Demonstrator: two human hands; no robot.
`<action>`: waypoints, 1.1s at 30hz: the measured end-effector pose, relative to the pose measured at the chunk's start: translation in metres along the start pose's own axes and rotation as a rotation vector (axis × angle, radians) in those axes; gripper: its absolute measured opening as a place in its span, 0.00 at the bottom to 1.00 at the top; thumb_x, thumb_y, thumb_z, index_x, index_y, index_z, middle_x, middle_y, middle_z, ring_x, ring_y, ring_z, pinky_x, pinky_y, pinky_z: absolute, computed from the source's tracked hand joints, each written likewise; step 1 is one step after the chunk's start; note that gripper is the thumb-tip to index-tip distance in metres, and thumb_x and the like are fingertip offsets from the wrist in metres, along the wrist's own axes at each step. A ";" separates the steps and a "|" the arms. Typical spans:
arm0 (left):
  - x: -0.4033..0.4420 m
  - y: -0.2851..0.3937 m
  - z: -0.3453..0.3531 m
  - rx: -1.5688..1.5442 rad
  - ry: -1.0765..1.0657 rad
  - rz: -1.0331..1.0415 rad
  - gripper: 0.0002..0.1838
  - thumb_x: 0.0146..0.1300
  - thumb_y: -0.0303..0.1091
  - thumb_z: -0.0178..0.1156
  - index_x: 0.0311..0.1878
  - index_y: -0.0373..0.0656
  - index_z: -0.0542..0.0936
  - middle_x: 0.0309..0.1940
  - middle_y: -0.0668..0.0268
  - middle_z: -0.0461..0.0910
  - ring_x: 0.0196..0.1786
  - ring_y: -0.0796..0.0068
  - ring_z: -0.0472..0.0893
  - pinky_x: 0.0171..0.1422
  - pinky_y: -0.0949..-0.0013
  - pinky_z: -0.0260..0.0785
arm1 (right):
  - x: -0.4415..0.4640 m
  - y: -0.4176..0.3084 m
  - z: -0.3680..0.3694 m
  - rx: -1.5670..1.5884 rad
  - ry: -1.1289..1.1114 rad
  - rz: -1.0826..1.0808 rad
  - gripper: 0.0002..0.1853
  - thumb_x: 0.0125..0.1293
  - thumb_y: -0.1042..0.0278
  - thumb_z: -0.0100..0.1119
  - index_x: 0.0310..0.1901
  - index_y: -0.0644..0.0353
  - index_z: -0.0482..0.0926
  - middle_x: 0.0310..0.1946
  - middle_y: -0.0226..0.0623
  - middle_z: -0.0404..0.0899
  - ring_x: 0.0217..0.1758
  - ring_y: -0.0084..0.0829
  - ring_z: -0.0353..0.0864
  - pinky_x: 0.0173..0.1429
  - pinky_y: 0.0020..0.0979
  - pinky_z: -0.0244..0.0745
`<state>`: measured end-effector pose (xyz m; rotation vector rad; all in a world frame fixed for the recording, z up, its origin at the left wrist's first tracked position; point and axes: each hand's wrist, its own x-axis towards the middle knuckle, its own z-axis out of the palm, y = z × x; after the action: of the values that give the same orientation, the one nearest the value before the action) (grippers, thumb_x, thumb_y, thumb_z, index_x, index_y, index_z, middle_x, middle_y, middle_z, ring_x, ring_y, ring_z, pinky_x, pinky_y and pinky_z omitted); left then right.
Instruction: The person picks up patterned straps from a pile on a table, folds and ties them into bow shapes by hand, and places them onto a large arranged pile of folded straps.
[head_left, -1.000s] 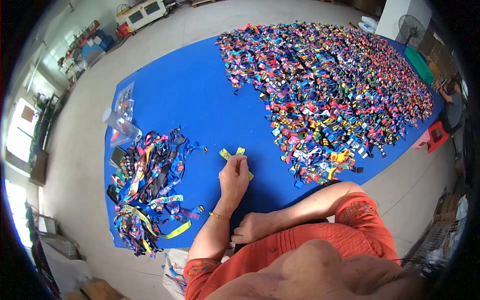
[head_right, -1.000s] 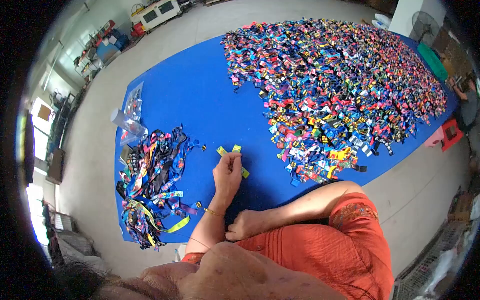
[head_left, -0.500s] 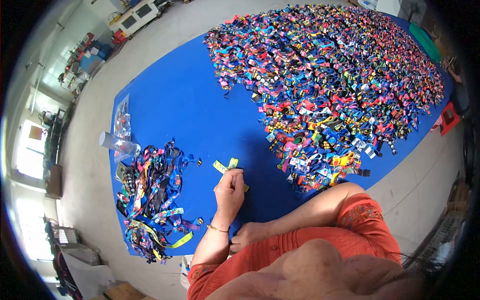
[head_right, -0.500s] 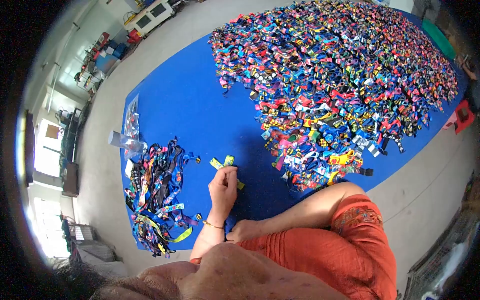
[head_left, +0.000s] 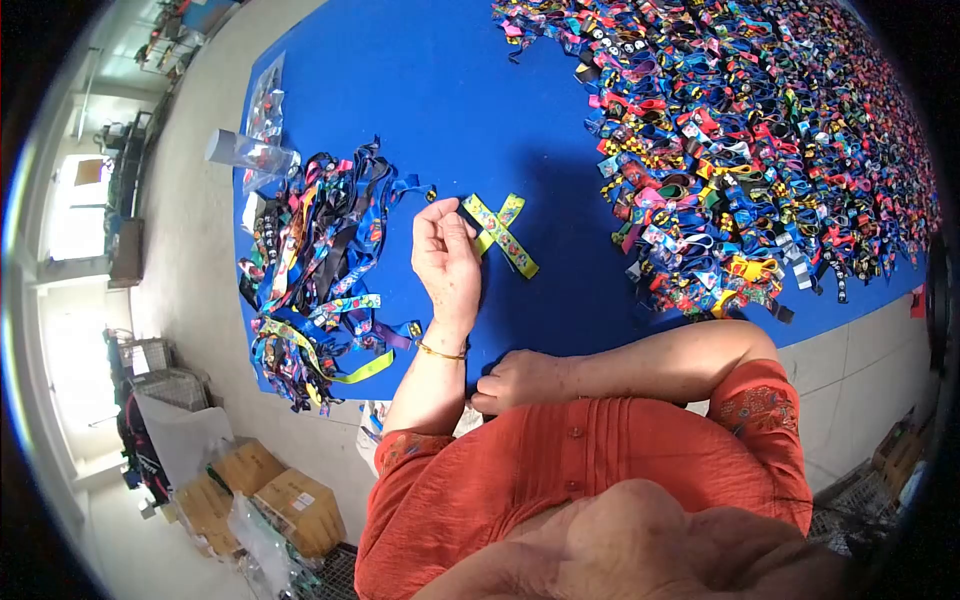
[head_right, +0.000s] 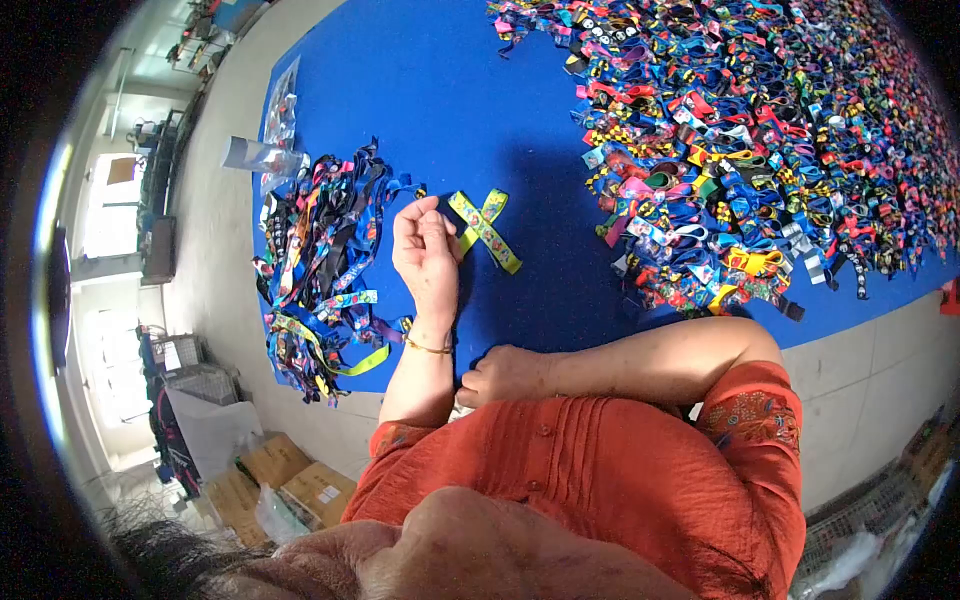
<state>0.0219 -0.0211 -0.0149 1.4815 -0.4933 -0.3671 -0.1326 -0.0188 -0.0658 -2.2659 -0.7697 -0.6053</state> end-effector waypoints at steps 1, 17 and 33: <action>0.001 0.000 -0.001 -0.016 0.012 0.016 0.09 0.80 0.31 0.52 0.56 0.39 0.75 0.30 0.72 0.76 0.22 0.89 0.68 0.25 0.82 0.60 | 0.001 0.000 -0.001 -0.004 0.005 0.000 0.06 0.59 0.62 0.58 0.31 0.53 0.74 0.23 0.31 0.72 0.23 0.32 0.81 0.25 0.34 0.77; 0.002 -0.007 -0.001 0.128 0.001 0.012 0.07 0.74 0.28 0.61 0.51 0.38 0.78 0.32 0.75 0.78 0.28 0.91 0.71 0.31 0.83 0.65 | 0.000 0.001 0.003 -0.037 0.028 -0.020 0.06 0.57 0.62 0.59 0.30 0.50 0.72 0.22 0.29 0.71 0.22 0.31 0.79 0.23 0.34 0.76; 0.002 0.003 -0.001 0.875 -0.031 0.260 0.26 0.60 0.38 0.73 0.54 0.33 0.74 0.42 0.55 0.76 0.37 0.57 0.79 0.44 0.57 0.74 | 0.003 0.000 -0.005 -0.035 0.013 -0.037 0.06 0.59 0.63 0.58 0.31 0.53 0.72 0.23 0.31 0.72 0.23 0.32 0.80 0.22 0.34 0.76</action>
<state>0.0238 -0.0209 -0.0117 2.2141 -0.9318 0.0600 -0.1312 -0.0214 -0.0606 -2.2817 -0.8023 -0.6552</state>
